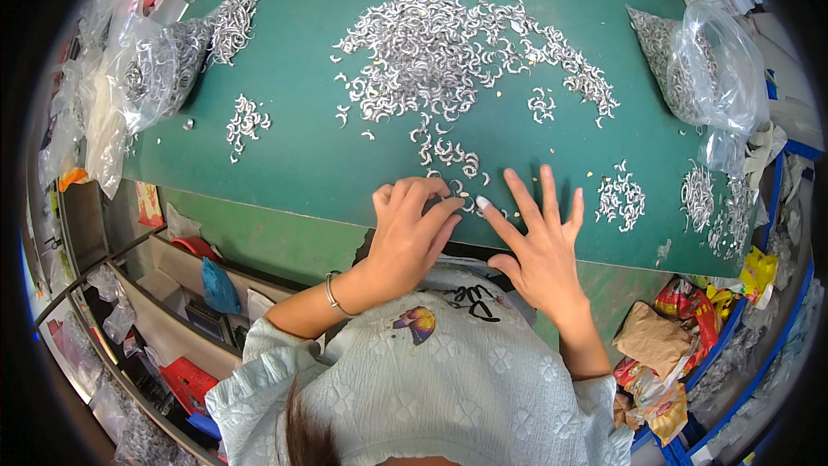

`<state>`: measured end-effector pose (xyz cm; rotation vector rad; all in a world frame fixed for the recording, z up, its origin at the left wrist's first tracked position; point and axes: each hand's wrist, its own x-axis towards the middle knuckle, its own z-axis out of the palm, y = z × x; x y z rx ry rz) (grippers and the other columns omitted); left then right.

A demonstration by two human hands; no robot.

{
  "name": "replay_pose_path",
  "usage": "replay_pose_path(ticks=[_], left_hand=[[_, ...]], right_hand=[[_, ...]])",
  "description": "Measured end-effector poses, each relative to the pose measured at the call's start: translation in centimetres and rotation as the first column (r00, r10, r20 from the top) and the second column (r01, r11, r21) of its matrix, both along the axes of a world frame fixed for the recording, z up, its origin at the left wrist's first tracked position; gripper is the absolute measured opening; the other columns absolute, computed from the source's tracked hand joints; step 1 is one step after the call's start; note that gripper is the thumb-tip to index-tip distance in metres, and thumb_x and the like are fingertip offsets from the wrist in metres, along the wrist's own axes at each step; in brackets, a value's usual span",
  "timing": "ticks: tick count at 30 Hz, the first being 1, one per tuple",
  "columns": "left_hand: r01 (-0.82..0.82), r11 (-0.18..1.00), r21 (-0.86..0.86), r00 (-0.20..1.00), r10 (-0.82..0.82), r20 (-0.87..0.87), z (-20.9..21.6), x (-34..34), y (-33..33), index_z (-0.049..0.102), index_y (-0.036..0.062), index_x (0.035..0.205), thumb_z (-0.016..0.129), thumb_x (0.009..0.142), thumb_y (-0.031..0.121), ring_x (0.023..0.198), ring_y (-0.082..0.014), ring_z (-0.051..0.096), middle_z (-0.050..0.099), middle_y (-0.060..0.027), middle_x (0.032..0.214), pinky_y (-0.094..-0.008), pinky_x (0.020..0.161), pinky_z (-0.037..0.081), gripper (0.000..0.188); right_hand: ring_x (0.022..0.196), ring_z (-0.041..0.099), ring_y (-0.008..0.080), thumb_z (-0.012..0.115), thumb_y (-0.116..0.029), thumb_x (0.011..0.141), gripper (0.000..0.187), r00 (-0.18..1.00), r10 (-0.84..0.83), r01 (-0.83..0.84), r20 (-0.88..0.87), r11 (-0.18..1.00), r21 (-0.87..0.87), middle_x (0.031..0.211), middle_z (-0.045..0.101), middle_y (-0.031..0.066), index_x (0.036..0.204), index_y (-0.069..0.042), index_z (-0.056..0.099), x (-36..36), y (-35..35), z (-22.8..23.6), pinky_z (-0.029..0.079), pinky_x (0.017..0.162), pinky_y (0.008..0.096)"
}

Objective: The person sorts small crescent-shaped metal components on a green workbench by hand, picking up individual pieces and moving them into different piles.

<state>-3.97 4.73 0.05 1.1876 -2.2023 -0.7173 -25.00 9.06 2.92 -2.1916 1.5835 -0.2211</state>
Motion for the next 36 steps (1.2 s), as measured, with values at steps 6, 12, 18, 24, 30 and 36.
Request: replay_pose_path(ticks=[6,12,18,24,30,36], left_hand=[[-0.030,1.000,0.005,1.000,0.030,-0.010,0.0,0.3,0.1,0.067,0.0099,0.104,0.075,0.075,0.002,0.098,-0.0245,0.053,0.057,-0.0058,0.106,-0.0392,0.087,0.034,0.031],[-0.015,1.000,-0.001,1.000,0.015,-0.023,0.1,0.1,-0.1,0.067,0.0098,0.104,0.074,0.075,0.001,0.098,-0.0244,0.053,0.057,-0.0060,0.105,-0.0388,0.086,0.034,0.031],[-0.018,1.000,0.004,0.999,0.018,-0.029,0.0,0.2,0.0,0.067,0.0093,0.104,0.074,0.075,0.001,0.097,-0.0242,0.053,0.057,-0.0059,0.105,-0.0385,0.086,0.034,0.031],[0.001,1.000,-0.014,1.000,-0.001,-0.030,0.3,-0.5,-0.2,0.066,0.0090,0.109,0.074,0.075,0.001,0.097,-0.0239,0.053,0.058,-0.0055,0.107,-0.0386,0.087,0.034,0.036],[-0.088,0.996,0.005,0.996,0.087,0.031,0.7,0.5,0.0,0.065,0.0080,0.113,0.075,0.075,0.001,0.097,-0.0236,0.053,0.058,-0.0056,0.108,-0.0381,0.088,0.034,0.040],[-0.040,0.998,0.058,0.999,0.040,-0.013,0.5,0.8,0.2,0.065,0.0069,0.112,0.074,0.075,0.001,0.097,-0.0245,0.054,0.058,-0.0071,0.107,-0.0378,0.088,0.036,0.039]], right_hand=[[0.147,0.017,0.0402,0.074,-0.040,0.073,0.061,0.997,-0.055,0.053,-0.052,0.997,-0.048,0.157,0.031,0.0056,0.131,-0.026,0.061,-0.8,-0.3,0.2,0.012,0.105,0.0740],[0.147,0.016,0.0403,0.078,-0.032,0.069,0.062,0.999,-0.047,0.047,-0.008,0.999,0.014,0.157,0.030,0.0067,0.129,-0.026,0.062,0.0,-0.7,0.2,0.011,0.107,0.0735],[0.146,0.017,0.0427,0.072,-0.032,0.076,0.059,0.984,-0.178,0.175,-0.026,0.981,-0.085,0.157,0.031,0.0097,0.133,-0.019,0.059,-2.6,-0.4,0.4,0.009,0.109,0.0696],[0.146,0.019,0.0424,0.064,-0.038,0.084,0.056,0.974,-0.197,0.188,-0.109,0.979,-0.082,0.156,0.032,0.0102,0.134,-0.016,0.058,-2.5,0.3,-0.2,0.004,0.111,0.0678],[0.147,0.018,0.0408,0.067,-0.041,0.080,0.068,0.974,-0.221,0.215,-0.045,0.970,-0.109,0.157,0.031,0.0112,0.141,-0.016,0.051,-2.6,0.3,0.1,0.006,0.110,0.0681],[0.147,0.022,0.0316,0.075,-0.039,0.073,0.080,0.997,0.021,-0.026,0.069,0.998,0.065,0.154,0.035,0.0061,0.140,-0.004,0.048,1.1,-0.6,-0.6,0.011,0.109,0.0711]])
